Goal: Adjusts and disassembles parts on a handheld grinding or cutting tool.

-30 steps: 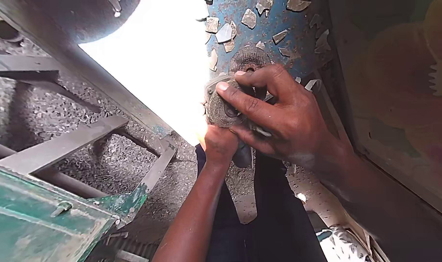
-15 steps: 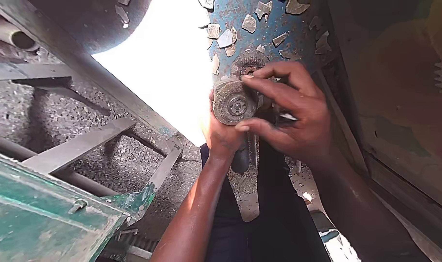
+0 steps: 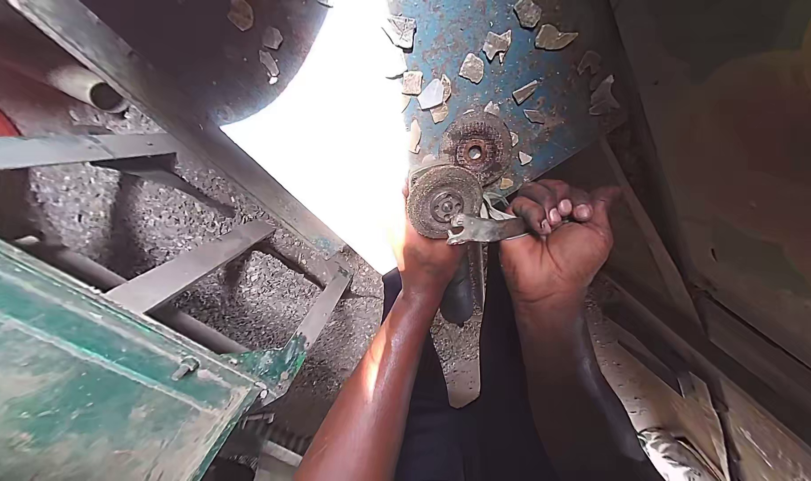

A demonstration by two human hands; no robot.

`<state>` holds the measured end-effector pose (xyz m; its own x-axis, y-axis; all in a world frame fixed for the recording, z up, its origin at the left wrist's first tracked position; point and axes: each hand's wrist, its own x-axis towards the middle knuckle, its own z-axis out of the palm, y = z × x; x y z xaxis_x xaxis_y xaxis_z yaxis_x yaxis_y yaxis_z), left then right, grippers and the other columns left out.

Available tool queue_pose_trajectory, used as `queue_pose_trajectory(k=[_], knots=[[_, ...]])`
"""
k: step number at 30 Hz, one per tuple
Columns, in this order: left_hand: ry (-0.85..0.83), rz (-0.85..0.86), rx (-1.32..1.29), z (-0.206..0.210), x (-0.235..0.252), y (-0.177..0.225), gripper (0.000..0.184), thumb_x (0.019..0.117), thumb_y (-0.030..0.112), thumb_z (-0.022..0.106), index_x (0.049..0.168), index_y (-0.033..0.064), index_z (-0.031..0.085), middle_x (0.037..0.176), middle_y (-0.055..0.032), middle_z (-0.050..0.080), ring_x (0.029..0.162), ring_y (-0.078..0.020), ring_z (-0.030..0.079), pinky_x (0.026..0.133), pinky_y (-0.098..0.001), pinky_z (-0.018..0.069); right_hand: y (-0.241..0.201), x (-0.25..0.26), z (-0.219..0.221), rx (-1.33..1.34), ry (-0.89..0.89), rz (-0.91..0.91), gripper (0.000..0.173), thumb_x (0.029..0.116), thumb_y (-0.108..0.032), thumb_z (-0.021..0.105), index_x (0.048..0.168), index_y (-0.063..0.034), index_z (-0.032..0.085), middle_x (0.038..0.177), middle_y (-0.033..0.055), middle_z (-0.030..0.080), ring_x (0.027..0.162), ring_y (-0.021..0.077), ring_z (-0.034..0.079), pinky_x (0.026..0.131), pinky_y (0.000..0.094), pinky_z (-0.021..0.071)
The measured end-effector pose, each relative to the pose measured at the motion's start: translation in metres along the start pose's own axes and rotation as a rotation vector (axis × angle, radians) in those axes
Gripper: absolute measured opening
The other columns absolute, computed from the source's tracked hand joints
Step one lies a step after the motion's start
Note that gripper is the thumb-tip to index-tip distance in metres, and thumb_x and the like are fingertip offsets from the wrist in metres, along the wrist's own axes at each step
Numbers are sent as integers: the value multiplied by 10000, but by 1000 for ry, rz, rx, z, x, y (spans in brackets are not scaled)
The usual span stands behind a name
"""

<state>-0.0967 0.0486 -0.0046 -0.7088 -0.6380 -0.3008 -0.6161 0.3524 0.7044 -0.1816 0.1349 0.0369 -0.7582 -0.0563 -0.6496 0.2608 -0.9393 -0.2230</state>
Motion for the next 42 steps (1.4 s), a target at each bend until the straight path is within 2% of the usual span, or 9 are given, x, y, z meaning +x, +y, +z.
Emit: queue_pose_trajectory(k=[3, 6, 8, 13, 17, 24, 31, 35, 42], knots=[[13, -50, -48, -1, -1, 3, 735, 720, 426, 835, 1288, 24, 595, 1013, -73, 728, 943, -137, 705, 832, -379, 569, 6, 6, 3, -7, -22, -7, 727, 1065, -613, 118, 622, -151, 464, 553, -33, 447, 479, 85, 450, 461, 216, 392], [51, -60, -143, 1, 0, 6, 710, 671, 387, 880, 1212, 9, 619, 953, -15, 735, 918, -41, 705, 829, -274, 577, 6, 12, 7, -34, -18, -20, 745, 1059, -628, 97, 613, -148, 450, 538, -32, 438, 465, 86, 443, 453, 217, 387], [61, -32, -182, 1, -1, 5, 703, 678, 363, 881, 1212, -3, 607, 975, -14, 734, 944, -28, 703, 859, -252, 581, 7, 13, 7, -28, 11, -43, 757, 1058, -633, 106, 592, -144, 448, 517, -34, 434, 441, 85, 438, 431, 217, 375], [90, -19, -104, 2, 0, 7, 694, 651, 411, 847, 1166, -3, 634, 848, -6, 732, 820, -46, 716, 721, -291, 587, 11, 12, 11, -72, 45, -124, 748, 1061, -629, 99, 590, -156, 437, 519, -40, 439, 446, 86, 446, 430, 220, 380], [70, 30, -93, 3, 4, 4, 752, 628, 463, 862, 1191, 27, 622, 927, -7, 736, 879, -41, 713, 774, -282, 599, 7, 15, 14, -124, 25, -165, 752, 1048, -637, 53, 590, -156, 407, 514, -28, 409, 423, 94, 407, 403, 224, 348], [94, 88, -45, 2, 10, 2, 711, 598, 539, 850, 1090, 64, 653, 859, 3, 720, 831, -55, 704, 728, -306, 584, 9, 22, 21, -178, -42, -230, 793, 1016, -688, 16, 586, -152, 412, 497, -23, 401, 399, 101, 396, 375, 238, 332], [107, 83, -33, 6, 9, -7, 848, 569, 602, 833, 1134, -2, 645, 972, -114, 703, 935, -223, 669, 864, -425, 539, 6, 28, 16, -115, -108, -132, 780, 1031, -666, 67, 593, -146, 449, 512, -30, 426, 410, 90, 409, 385, 227, 339], [98, 88, -43, 8, 10, -9, 874, 583, 622, 820, 1164, -5, 636, 1012, -132, 709, 968, -246, 683, 876, -465, 552, 7, 28, 20, -154, -53, -159, 768, 1036, -657, 87, 566, -158, 432, 490, -41, 410, 384, 79, 384, 365, 221, 313], [80, 92, -79, 9, 14, -8, 805, 584, 603, 813, 1118, 23, 650, 1001, -119, 712, 971, -240, 685, 891, -447, 548, 14, 18, 18, -189, 135, -298, 748, 1060, -611, 121, 523, -172, 402, 446, -57, 382, 355, 74, 372, 358, 215, 314]])
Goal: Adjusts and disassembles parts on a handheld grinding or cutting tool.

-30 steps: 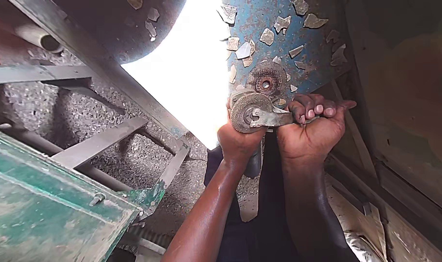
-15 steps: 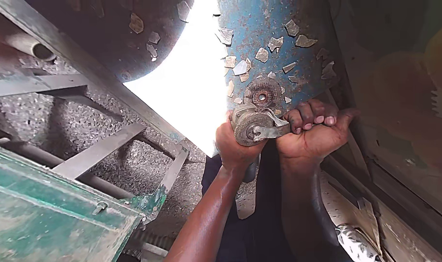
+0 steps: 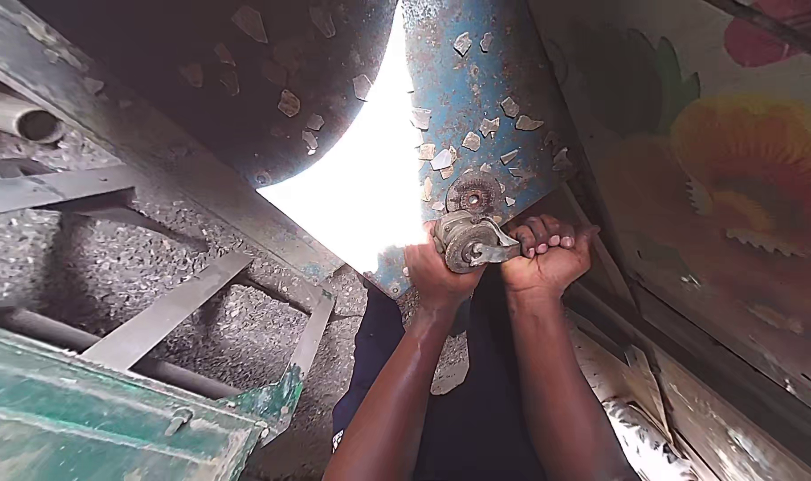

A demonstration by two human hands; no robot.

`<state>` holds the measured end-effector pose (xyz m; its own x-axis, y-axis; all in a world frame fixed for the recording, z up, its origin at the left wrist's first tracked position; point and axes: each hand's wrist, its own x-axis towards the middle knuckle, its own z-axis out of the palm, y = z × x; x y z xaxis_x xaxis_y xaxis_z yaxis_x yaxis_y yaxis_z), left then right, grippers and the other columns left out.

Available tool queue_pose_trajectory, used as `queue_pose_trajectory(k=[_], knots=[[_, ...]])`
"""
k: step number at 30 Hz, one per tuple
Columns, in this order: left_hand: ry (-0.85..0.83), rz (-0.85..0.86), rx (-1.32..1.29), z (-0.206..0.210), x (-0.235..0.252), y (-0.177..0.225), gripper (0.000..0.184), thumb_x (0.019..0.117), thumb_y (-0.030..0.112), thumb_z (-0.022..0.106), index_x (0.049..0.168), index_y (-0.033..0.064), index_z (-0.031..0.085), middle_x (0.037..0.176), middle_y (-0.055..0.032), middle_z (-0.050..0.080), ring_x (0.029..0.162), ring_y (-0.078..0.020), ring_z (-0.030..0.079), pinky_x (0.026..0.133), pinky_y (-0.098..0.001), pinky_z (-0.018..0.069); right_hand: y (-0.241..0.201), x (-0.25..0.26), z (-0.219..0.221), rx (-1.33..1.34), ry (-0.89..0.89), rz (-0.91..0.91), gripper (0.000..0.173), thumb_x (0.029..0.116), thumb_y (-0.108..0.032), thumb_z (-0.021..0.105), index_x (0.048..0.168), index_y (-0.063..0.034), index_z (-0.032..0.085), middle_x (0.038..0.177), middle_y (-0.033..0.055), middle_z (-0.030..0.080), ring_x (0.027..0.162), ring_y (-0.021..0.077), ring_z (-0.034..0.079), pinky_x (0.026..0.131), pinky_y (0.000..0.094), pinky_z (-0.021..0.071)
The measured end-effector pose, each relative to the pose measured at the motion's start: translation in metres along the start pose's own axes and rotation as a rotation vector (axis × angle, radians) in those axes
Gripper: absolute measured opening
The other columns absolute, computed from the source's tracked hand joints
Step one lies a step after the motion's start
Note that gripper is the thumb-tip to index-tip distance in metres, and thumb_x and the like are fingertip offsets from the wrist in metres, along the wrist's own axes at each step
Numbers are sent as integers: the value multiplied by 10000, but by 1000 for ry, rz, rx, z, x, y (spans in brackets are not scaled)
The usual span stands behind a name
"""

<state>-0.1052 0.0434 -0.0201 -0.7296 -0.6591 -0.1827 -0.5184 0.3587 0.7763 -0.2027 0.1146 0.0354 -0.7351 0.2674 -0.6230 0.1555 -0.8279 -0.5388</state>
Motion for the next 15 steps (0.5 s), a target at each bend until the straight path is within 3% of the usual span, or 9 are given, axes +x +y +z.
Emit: queue_pose_trajectory(k=[6, 11, 15], knots=[[59, 1, 20, 16, 0, 9, 792, 612, 612, 772, 1092, -3, 636, 1016, -159, 674, 977, -281, 643, 910, -456, 512, -10, 14, 7, 34, -109, -24, 736, 1069, -578, 149, 534, -154, 423, 452, -47, 406, 356, 81, 391, 353, 227, 324], [21, 31, 12, 10, -2, 5, 838, 619, 632, 793, 1134, -10, 635, 1045, -161, 689, 1010, -278, 657, 945, -478, 515, -9, 16, 3, 61, -259, 51, 747, 1051, -635, 189, 557, -152, 472, 475, -48, 421, 382, 82, 413, 379, 234, 358], [23, 19, 24, 9, -4, 3, 858, 627, 660, 764, 1117, -33, 637, 1039, -181, 696, 1030, -285, 651, 979, -497, 478, -6, 19, 5, 115, -256, 97, 722, 1057, -611, 251, 565, -141, 491, 479, -46, 428, 390, 83, 426, 386, 236, 356]])
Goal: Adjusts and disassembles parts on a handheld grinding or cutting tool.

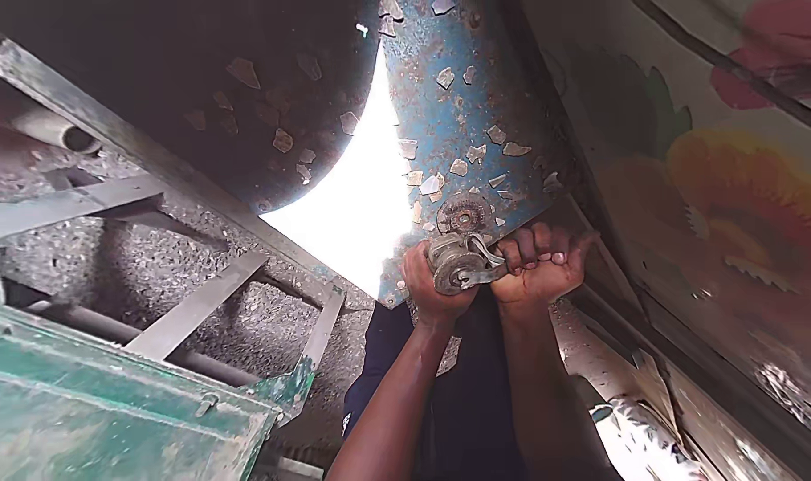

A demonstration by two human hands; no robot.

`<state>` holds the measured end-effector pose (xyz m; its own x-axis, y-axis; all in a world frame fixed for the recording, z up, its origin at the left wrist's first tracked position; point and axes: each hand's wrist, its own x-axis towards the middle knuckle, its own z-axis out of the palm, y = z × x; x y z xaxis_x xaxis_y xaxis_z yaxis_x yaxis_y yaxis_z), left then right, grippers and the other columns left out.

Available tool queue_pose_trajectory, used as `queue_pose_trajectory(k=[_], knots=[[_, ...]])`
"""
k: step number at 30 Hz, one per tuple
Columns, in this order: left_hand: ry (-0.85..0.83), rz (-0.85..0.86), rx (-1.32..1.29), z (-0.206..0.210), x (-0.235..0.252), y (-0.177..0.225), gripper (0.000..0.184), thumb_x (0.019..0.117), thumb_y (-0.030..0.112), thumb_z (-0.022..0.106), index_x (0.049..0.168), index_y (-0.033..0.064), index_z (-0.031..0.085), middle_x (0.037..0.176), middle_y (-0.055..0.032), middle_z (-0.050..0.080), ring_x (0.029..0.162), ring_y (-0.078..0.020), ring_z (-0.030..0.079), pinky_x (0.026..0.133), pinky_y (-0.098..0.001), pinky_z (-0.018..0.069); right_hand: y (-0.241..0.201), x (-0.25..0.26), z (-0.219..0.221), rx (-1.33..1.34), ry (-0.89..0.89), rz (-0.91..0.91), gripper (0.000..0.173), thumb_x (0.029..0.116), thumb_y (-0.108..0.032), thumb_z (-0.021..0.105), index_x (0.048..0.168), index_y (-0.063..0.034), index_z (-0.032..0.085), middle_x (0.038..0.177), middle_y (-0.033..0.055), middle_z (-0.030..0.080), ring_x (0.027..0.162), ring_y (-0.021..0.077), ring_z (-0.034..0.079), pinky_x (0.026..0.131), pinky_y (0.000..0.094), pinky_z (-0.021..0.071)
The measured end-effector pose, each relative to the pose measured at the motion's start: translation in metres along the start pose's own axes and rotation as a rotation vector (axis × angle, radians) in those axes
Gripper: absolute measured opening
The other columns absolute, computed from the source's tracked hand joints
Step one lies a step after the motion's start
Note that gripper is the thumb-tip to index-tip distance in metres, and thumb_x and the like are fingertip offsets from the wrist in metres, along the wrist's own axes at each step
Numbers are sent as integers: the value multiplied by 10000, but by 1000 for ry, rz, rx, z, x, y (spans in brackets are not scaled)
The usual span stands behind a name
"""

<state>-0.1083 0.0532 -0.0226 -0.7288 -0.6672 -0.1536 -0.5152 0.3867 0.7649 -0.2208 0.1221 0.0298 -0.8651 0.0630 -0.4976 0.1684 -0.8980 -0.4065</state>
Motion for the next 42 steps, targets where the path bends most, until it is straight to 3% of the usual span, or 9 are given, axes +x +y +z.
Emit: queue_pose_trajectory(k=[8, 12, 17, 24, 28, 32, 37, 40, 42], knots=[[-29, -7, -9, -2, 2, 2, 784, 631, 614, 788, 1096, 1, 634, 990, -147, 680, 956, -257, 642, 907, -465, 510, -5, 1, 4, -5, -1, 46, 690, 1074, -547, 267, 591, -119, 511, 490, -35, 445, 411, 101, 456, 410, 251, 370], [-102, 28, 38, -2, 7, 4, 726, 660, 636, 758, 1041, 27, 652, 936, -125, 692, 882, -259, 649, 848, -470, 512, -17, 10, 35, -408, -232, 45, 563, 1095, -458, 348, 652, -164, 536, 511, -67, 438, 438, 60, 453, 436, 223, 387], [-150, 34, 28, -1, 14, 5, 711, 722, 665, 686, 1048, 34, 655, 947, -123, 695, 908, -246, 651, 894, -445, 500, -24, 13, 34, -230, -142, 70, 490, 1061, -377, 466, 652, -131, 576, 533, -48, 498, 456, 83, 505, 439, 234, 399], [-191, -13, -20, -9, 9, 2, 668, 733, 637, 684, 1046, 48, 649, 946, -111, 687, 915, -222, 634, 904, -435, 466, -14, 2, 26, -185, -17, -10, 592, 1086, -440, 301, 646, -120, 534, 522, -21, 478, 441, 113, 492, 426, 255, 391], [-185, 14, -29, -7, 6, 1, 667, 724, 629, 685, 1063, 57, 635, 968, -113, 682, 939, -229, 623, 929, -447, 440, -24, -10, 22, -231, 3, -70, 489, 1063, -349, 384, 717, -77, 598, 605, 29, 573, 525, 169, 592, 485, 304, 483], [-211, 3, -38, -8, 8, 1, 650, 721, 583, 697, 1109, 65, 631, 1022, -110, 678, 981, -237, 620, 943, -465, 436, -61, -32, -2, -580, -99, 110, 416, 1048, -469, 494, 918, -160, 739, 955, 10, 696, 941, 174, 677, 855, 342, 568], [-202, 31, -35, -8, 9, 0, 690, 699, 614, 713, 1111, 67, 628, 1010, -99, 670, 954, -234, 616, 916, -464, 442, -123, -63, -16, -1202, -356, 316, 269, 1037, -340, 612, 1228, -201, 739, 1157, -43, 706, 747, 20, 668, 592, 175, 576], [-200, 40, -58, -8, 10, 0, 655, 693, 586, 736, 1099, 84, 625, 1000, -78, 665, 960, -214, 611, 924, -457, 433, -139, -71, -7, -1404, -376, 407, 351, 992, -238, 691, 1334, -159, 680, 1030, -63, 745, 751, 0, 675, 640, 166, 588], [-202, 48, -67, -7, 10, -1, 654, 693, 576, 749, 1104, 82, 623, 1013, -79, 666, 971, -212, 612, 931, -458, 428, -144, -69, -1, -1521, -438, 421, 280, 997, -265, 680, 1249, -149, 712, 981, -94, 747, 837, -28, 680, 758, 166, 587]])
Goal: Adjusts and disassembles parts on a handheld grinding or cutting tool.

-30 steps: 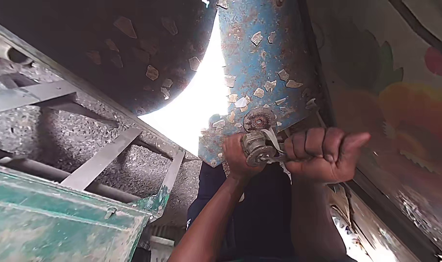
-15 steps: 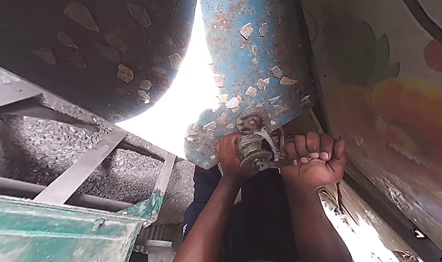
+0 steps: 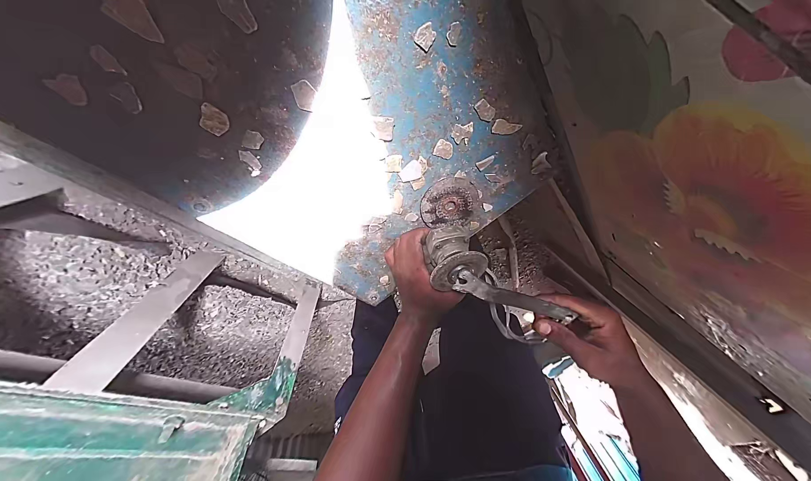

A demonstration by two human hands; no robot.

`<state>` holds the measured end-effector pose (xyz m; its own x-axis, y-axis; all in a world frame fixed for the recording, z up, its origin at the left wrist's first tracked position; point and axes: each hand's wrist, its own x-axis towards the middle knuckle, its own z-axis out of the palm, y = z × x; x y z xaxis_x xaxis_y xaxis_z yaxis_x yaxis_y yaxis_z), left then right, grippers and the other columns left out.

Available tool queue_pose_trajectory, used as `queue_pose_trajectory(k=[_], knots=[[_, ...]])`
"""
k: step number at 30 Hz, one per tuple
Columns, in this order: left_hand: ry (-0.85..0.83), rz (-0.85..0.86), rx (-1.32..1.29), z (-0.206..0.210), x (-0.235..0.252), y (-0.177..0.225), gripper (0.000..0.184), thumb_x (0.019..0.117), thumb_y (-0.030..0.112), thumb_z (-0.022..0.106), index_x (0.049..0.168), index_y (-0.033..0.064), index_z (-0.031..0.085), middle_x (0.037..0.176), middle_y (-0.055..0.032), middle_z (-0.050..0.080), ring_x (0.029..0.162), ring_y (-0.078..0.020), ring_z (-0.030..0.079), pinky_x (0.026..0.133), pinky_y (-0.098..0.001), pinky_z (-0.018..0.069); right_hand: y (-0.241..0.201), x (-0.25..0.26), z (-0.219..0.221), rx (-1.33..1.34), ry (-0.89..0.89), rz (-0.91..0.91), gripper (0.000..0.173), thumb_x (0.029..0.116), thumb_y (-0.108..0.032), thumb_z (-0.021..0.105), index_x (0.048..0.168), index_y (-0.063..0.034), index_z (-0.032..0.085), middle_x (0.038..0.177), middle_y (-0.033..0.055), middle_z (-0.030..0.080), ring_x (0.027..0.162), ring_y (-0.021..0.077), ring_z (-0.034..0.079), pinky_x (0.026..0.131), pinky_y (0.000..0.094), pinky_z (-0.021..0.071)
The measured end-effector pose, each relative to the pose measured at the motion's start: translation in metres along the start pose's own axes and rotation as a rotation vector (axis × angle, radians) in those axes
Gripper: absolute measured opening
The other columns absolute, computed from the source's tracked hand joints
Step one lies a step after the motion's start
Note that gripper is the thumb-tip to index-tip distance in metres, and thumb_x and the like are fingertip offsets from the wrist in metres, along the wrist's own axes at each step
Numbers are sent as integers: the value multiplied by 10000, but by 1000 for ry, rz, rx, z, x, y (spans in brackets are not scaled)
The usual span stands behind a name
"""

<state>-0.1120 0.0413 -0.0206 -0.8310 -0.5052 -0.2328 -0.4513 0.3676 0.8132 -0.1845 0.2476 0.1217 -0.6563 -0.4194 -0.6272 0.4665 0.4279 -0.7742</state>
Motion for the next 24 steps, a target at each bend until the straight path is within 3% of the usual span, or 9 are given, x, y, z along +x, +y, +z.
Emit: queue_pose_trajectory(k=[1, 4, 7, 10, 13, 17, 19, 21, 24], knots=[[1, 5, -6, 0, -1, -1, 667, 686, 574, 756, 1111, 78, 621, 1019, -85, 668, 978, -217, 614, 933, -462, 428, -3, 2, -2, -45, -21, -12, 260, 1004, -315, 666, 1185, -141, 735, 955, -99, 748, 851, -39, 681, 786, 169, 588], [7, 13, -20, 1, -3, -4, 723, 667, 585, 781, 1140, 62, 622, 1040, -98, 673, 994, -226, 615, 934, -465, 440, -12, 21, -7, -89, -90, -37, 394, 1034, -454, 586, 1054, -95, 748, 819, -86, 696, 739, -56, 625, 681, 150, 547], [21, 19, -18, 1, -1, -4, 750, 648, 603, 774, 1142, 55, 635, 1047, -103, 680, 999, -222, 623, 927, -460, 452, -14, 40, -12, -190, -172, -51, 300, 1052, -284, 572, 985, -39, 730, 800, -67, 681, 726, -71, 608, 674, 119, 525], [15, 15, -7, 0, -2, -3, 741, 649, 602, 768, 1143, 68, 630, 1052, -91, 675, 1005, -216, 619, 929, -463, 443, -9, 40, -15, -155, -242, -79, 300, 1070, -265, 543, 1037, -18, 710, 813, -66, 676, 742, -62, 620, 697, 128, 543], [7, 22, -19, 1, -2, -4, 733, 647, 603, 767, 1135, 73, 628, 1044, -84, 670, 1001, -212, 613, 928, -462, 440, 0, 32, -8, -199, -162, -172, 334, 1083, -280, 523, 1074, -5, 712, 837, -38, 694, 768, -51, 633, 735, 136, 551], [21, 9, -28, 1, -1, -4, 729, 636, 595, 776, 1135, 82, 637, 1045, -70, 670, 999, -197, 615, 931, -452, 447, -6, 39, -6, -463, -183, -216, 390, 1109, -316, 432, 1271, -62, 680, 866, -11, 706, 741, -4, 640, 697, 181, 561], [24, 16, -29, 0, 0, -3, 726, 638, 581, 784, 1139, 76, 637, 1053, -71, 673, 1013, -197, 619, 951, -454, 448, -19, 47, -6, -702, -230, -243, 348, 1076, -339, 458, 1192, -113, 695, 809, -13, 689, 693, 50, 629, 627, 248, 525], [17, 13, -33, -1, -1, -1, 725, 642, 579, 786, 1142, 76, 640, 1059, -71, 671, 1026, -196, 616, 973, -456, 437, -31, 57, -2, -930, -248, -309, 355, 1043, -424, 486, 1022, -138, 696, 695, -30, 614, 608, 96, 592, 536, 300, 473], [27, 18, -46, 0, -1, -3, 727, 655, 590, 771, 1147, 72, 635, 1064, -77, 674, 1027, -195, 622, 955, -451, 444, -37, 63, 3, -909, -203, -410, 386, 1048, -409, 488, 807, -138, 620, 571, -56, 477, 509, 74, 476, 474, 279, 350]])
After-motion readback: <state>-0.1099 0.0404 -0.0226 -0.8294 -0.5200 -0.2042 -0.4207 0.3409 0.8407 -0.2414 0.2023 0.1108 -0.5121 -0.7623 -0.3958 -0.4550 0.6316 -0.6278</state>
